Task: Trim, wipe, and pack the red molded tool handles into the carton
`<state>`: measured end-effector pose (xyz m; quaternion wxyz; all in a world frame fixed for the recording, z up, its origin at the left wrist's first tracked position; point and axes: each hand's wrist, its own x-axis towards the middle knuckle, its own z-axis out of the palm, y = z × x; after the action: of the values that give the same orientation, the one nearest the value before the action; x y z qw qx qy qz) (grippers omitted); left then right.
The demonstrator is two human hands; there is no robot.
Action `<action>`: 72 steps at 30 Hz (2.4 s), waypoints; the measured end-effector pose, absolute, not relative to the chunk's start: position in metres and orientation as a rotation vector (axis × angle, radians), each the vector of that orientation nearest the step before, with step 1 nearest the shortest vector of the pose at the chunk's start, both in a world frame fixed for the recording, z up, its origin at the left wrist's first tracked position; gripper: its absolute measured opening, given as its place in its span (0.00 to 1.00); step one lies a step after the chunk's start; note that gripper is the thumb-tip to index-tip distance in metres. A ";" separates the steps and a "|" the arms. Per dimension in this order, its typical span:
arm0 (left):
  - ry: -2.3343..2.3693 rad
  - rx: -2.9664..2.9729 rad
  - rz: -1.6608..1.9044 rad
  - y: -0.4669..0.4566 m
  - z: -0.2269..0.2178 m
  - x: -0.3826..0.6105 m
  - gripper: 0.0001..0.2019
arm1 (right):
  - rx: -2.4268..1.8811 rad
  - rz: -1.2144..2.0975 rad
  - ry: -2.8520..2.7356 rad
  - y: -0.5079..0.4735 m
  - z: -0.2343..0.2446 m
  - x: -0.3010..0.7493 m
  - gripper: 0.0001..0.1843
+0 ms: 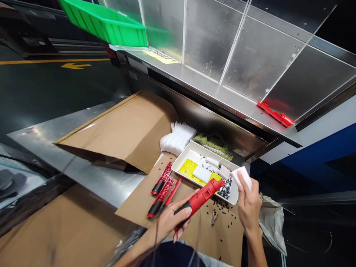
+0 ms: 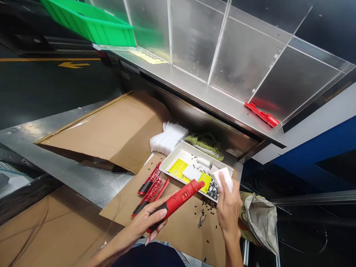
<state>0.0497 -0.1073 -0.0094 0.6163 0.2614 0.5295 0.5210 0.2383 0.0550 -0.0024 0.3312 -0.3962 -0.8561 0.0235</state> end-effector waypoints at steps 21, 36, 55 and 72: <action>0.604 -0.260 1.135 -0.094 -0.013 0.055 0.15 | -0.767 0.312 -2.164 0.003 -0.035 0.203 0.23; 1.077 0.219 1.212 -0.101 0.008 0.059 0.53 | -0.811 0.123 -2.181 0.029 -0.030 0.217 0.27; 1.144 0.288 1.229 -0.098 -0.013 0.058 0.45 | -0.815 0.159 -2.359 0.033 -0.036 0.213 0.24; 1.181 0.423 1.240 -0.102 -0.022 0.051 0.44 | -0.908 0.380 -2.433 0.040 -0.031 0.192 0.23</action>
<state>0.0508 -0.1023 -0.0220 0.6355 0.1850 0.5170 0.5428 0.1917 0.0403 -0.0314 0.2557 -0.3345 -0.8962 0.1399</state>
